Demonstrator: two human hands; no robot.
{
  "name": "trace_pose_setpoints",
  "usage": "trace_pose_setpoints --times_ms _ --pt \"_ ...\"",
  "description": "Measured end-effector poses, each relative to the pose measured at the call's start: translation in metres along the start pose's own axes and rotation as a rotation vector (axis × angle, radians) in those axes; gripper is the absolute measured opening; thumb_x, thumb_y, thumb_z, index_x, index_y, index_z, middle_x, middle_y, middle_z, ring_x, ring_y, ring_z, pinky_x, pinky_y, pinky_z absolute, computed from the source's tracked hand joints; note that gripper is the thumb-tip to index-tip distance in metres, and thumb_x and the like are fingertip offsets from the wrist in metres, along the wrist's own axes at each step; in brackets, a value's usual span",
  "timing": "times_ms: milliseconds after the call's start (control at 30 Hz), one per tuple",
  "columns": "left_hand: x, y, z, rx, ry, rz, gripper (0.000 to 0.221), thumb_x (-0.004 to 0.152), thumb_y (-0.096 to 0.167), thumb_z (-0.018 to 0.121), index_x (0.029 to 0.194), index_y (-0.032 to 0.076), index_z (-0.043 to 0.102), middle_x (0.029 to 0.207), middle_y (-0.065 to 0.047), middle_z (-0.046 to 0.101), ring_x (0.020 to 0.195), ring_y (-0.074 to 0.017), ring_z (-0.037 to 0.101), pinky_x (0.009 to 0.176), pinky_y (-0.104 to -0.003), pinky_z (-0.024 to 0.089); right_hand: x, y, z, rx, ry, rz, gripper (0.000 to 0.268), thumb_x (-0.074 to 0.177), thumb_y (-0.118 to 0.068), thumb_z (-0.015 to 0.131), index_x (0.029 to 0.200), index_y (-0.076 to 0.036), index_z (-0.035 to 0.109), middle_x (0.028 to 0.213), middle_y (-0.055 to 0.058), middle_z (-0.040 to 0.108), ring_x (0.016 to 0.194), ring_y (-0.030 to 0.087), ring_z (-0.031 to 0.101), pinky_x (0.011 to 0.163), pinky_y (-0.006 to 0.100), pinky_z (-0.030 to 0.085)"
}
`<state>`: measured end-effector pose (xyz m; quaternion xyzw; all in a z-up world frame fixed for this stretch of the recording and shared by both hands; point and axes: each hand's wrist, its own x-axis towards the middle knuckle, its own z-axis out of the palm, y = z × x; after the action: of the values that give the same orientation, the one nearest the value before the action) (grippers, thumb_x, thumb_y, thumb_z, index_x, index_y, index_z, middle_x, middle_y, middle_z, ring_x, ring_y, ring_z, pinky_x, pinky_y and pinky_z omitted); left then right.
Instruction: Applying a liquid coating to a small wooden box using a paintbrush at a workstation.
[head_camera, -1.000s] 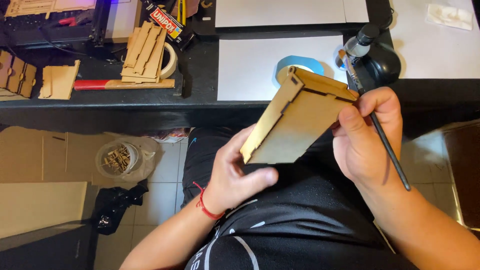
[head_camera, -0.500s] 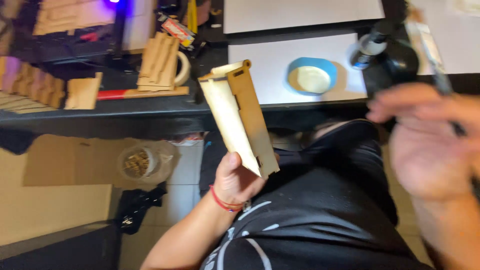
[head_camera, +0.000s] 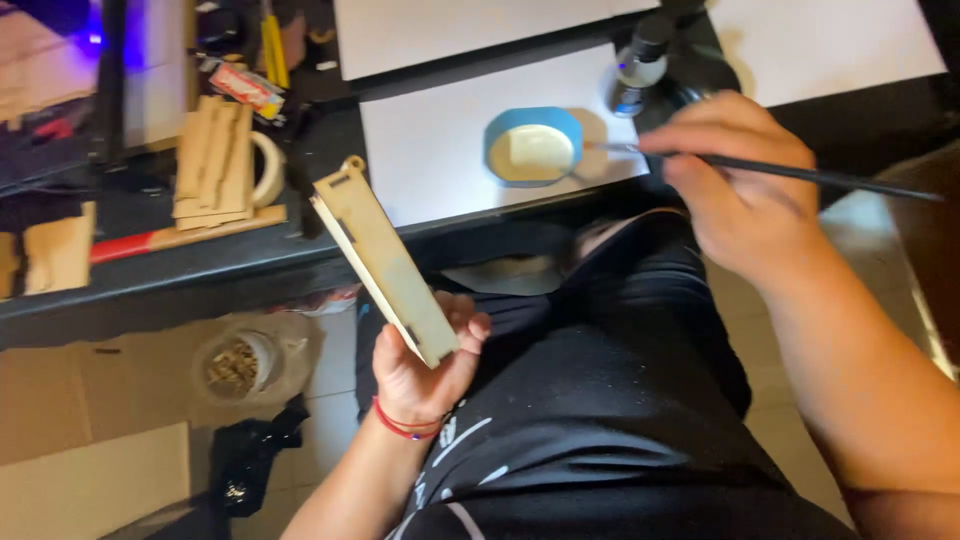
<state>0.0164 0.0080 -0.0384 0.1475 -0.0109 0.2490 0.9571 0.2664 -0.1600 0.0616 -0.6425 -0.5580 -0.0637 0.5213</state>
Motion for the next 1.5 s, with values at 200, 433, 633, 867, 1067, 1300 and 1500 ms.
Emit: trace_pose_setpoints --times_ms 200,433,633,867,1067,1300,1500 --pt "0.016 -0.005 -0.006 -0.012 -0.040 -0.047 0.034 0.087 0.031 0.080 0.113 0.012 0.070 0.097 -0.002 0.066 0.094 -0.0193 0.050 0.086 -0.036 0.041 0.014 0.022 0.027 -0.186 -0.086 0.239 0.010 0.099 0.004 0.067 0.109 0.003 0.070 0.104 0.015 0.070 0.096 0.026 0.066 0.085 0.034 0.052" --pt "0.017 -0.001 -0.012 -0.024 -0.060 -0.074 0.032 0.088 0.030 0.080 0.111 0.011 0.072 0.100 -0.002 0.066 0.096 -0.0177 0.051 0.088 -0.034 0.043 0.019 0.052 0.052 -0.219 -0.096 0.109 0.005 0.100 0.000 0.072 0.098 0.004 0.069 0.092 0.013 0.069 0.079 0.023 0.064 0.072 0.032 0.052" --pt "0.011 -0.001 -0.018 -0.029 -0.034 -0.077 0.029 0.086 0.031 0.081 0.107 0.013 0.070 0.091 0.001 0.060 0.092 -0.0177 0.049 0.087 -0.035 0.042 0.019 0.060 0.063 -0.213 -0.221 0.098 0.003 0.098 0.002 0.070 0.100 0.002 0.068 0.099 0.013 0.070 0.089 0.027 0.067 0.081 0.036 0.053" --pt "0.010 0.001 -0.016 -0.028 -0.064 -0.101 0.035 0.088 0.031 0.081 0.114 0.012 0.068 0.095 -0.002 0.064 0.085 -0.0172 0.048 0.085 -0.035 0.043 0.026 0.053 0.061 -0.328 -0.290 0.250 0.008 0.097 -0.008 0.068 0.096 -0.001 0.070 0.094 0.011 0.070 0.086 0.028 0.067 0.073 0.038 0.051" --pt "0.007 0.001 -0.019 -0.042 -0.086 -0.115 0.036 0.091 0.029 0.079 0.122 0.014 0.068 0.100 0.000 0.069 0.089 -0.0159 0.049 0.085 -0.034 0.042 0.024 0.051 0.053 -0.180 -0.128 0.320 0.012 0.106 -0.008 0.064 0.097 -0.001 0.063 0.079 0.009 0.072 0.077 0.019 0.073 0.073 0.033 0.054" --pt "0.005 -0.001 -0.029 -0.067 -0.049 -0.126 0.048 0.093 0.028 0.079 0.135 0.012 0.061 0.118 -0.003 0.069 0.097 -0.0223 0.060 0.088 -0.040 0.048 0.016 0.074 0.054 0.407 0.315 0.690 0.014 0.108 -0.013 0.053 0.097 -0.005 0.049 0.078 0.023 0.067 0.065 0.025 0.073 0.048 0.025 0.053" --pt "0.005 -0.008 -0.033 -0.109 0.005 -0.164 0.044 0.092 0.026 0.077 0.129 0.006 0.063 0.113 -0.008 0.070 0.096 -0.0266 0.064 0.087 -0.040 0.053 0.025 0.033 0.050 0.836 0.517 0.948 0.016 0.101 -0.021 0.061 0.092 -0.008 0.061 0.075 0.014 0.070 0.065 0.024 0.071 0.054 0.026 0.056"
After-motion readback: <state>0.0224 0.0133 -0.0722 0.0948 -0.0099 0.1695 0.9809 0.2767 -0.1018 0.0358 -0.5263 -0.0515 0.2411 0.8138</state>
